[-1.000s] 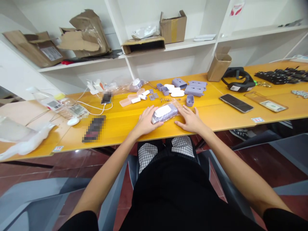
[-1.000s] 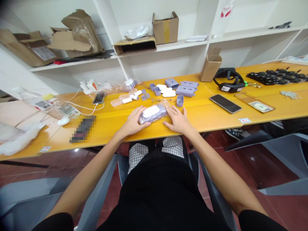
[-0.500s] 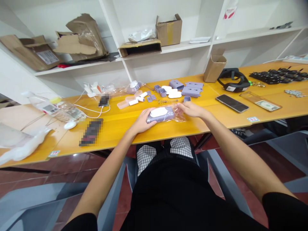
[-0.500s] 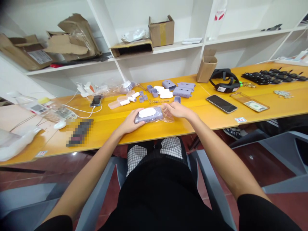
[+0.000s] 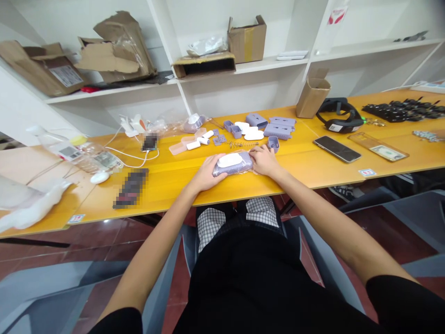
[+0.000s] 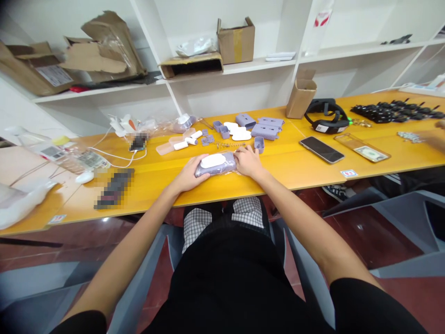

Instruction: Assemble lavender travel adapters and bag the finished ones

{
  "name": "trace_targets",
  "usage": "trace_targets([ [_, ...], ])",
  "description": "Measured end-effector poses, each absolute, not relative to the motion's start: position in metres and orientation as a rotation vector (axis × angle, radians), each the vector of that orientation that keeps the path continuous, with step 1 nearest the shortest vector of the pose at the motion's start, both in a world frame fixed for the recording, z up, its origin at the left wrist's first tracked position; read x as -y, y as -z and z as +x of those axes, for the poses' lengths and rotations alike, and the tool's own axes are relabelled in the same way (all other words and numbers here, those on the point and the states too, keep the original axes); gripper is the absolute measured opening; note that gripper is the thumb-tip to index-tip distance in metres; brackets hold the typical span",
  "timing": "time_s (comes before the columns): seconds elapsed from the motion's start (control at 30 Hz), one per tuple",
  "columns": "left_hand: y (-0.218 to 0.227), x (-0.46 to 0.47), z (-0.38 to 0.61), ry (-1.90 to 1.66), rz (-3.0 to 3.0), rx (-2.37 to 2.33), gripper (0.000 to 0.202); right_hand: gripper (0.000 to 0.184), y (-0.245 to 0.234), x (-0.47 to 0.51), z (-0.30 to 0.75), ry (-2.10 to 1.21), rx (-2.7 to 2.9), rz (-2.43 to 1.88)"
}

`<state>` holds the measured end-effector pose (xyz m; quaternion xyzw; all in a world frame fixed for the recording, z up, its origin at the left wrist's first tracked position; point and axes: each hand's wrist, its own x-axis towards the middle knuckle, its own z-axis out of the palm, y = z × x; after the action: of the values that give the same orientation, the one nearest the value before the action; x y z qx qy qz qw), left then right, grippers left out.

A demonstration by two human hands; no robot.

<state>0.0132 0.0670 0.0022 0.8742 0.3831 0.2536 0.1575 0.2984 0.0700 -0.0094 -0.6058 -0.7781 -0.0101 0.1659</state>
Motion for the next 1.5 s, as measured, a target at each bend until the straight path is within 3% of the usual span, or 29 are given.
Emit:
trace_targets([
  [1.17, -0.004, -0.063, 0.014, -0.680, 2.526, -1.126, 0.072, 0.062, 0.024, -0.067, 0.304, -0.083, 2.265, -1.760],
  [1.4, 0.002, -0.072, -0.002, -0.705, 2.417, -1.113, 0.112, 0.069, 0.018, -0.070, 0.315, -0.272, 1.966, -1.680],
  [1.5, 0.006, -0.071, -0.021, -0.775, 2.315, -1.196, 0.091, 0.075, 0.021, -0.062, 0.332, -0.271, 1.909, -1.615],
])
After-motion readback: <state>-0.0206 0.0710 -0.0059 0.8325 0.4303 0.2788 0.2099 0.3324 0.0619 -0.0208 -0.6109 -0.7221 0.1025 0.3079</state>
